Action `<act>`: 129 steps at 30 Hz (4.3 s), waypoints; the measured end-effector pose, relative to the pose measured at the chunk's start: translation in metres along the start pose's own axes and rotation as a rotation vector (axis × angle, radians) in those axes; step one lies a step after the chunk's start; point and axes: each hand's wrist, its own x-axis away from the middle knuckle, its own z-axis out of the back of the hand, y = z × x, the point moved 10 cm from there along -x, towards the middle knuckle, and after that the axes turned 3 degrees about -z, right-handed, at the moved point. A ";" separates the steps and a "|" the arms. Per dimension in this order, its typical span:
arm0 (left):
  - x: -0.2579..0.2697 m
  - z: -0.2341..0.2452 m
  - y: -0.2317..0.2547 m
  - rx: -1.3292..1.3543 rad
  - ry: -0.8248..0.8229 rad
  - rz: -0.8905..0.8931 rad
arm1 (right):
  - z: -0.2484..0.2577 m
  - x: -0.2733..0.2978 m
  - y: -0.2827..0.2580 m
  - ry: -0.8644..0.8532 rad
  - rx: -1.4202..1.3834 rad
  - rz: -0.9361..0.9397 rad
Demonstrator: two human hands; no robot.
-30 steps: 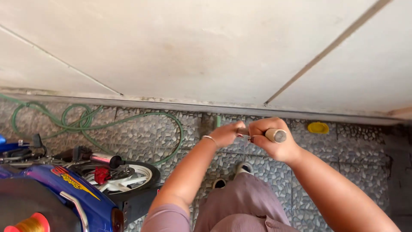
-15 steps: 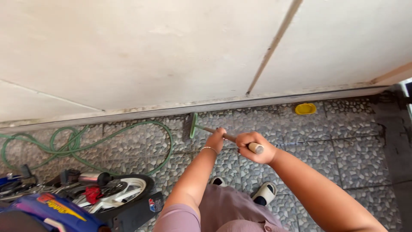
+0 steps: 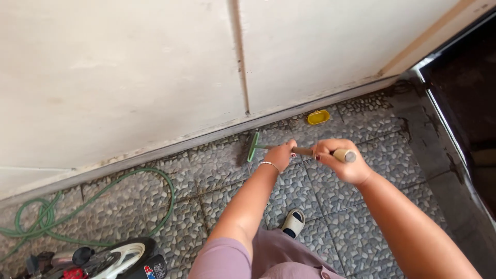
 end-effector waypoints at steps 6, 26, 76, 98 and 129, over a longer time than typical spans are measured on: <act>0.015 0.045 0.041 -0.173 -0.031 -0.117 | 0.044 0.004 0.012 0.392 -0.435 0.050; -0.142 -0.072 0.068 0.061 0.154 0.024 | 0.151 0.012 0.046 0.208 0.012 -0.076; -0.149 -0.108 0.165 -0.324 -0.106 -0.302 | 0.222 0.088 0.109 0.346 -0.163 0.058; -0.335 -0.177 0.379 0.161 -0.325 -0.432 | 0.421 0.089 0.050 0.489 0.170 0.004; -0.393 -0.143 0.281 -0.192 -0.443 -0.234 | 0.441 -0.004 0.129 0.149 -0.154 -0.074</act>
